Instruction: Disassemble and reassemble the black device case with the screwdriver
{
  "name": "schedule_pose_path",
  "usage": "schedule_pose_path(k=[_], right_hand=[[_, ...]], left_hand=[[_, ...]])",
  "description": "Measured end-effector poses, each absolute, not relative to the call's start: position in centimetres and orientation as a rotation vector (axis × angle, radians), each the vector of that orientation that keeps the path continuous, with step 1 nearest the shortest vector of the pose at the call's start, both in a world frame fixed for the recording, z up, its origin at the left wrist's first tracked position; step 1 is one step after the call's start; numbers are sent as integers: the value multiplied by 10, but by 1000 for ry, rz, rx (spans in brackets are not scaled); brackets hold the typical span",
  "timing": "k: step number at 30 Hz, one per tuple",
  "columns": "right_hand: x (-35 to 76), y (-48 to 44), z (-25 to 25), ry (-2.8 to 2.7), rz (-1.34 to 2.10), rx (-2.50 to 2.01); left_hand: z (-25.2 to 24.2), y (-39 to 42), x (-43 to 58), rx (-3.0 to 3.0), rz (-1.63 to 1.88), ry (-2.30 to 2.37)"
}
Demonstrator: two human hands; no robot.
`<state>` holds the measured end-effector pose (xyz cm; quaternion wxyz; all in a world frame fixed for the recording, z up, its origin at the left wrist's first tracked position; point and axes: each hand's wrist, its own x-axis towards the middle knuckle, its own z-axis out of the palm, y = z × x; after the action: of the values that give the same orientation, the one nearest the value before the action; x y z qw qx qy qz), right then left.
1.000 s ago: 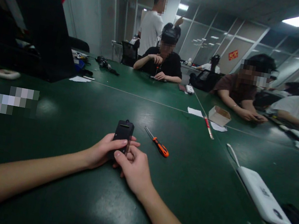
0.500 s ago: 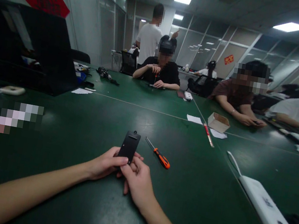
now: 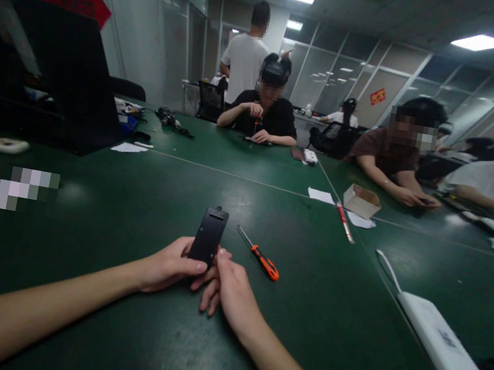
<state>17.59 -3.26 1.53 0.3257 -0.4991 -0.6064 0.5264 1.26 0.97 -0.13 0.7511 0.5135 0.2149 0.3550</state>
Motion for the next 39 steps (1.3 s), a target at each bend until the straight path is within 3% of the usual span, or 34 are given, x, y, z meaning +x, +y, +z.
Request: schedule_pose_path(k=[1,5,7,10,17,26,39], right_hand=[[184,-30,20,-1766,1231,-1351],[227,-15,33,-2295,49,-1476],[247,-8,33,-2330,-205,-1607],[263,0,30,-2301,40,-1730],[241,7,22,-1753,1218,-1441],[229,5,13,-1673,1003,-1424],[230,11,17,-1789,958,-1451]], left_hand=[[-1,12,12,1078,794,470],[0,30,10,988,835,584],[0,45,7,1061,856,646],[-2,69,4,1144,904,695],[-6,92,2,1123,1037,731],[3,85,3,1013,1043,776],[-6,86,-1,1215,1012,818]])
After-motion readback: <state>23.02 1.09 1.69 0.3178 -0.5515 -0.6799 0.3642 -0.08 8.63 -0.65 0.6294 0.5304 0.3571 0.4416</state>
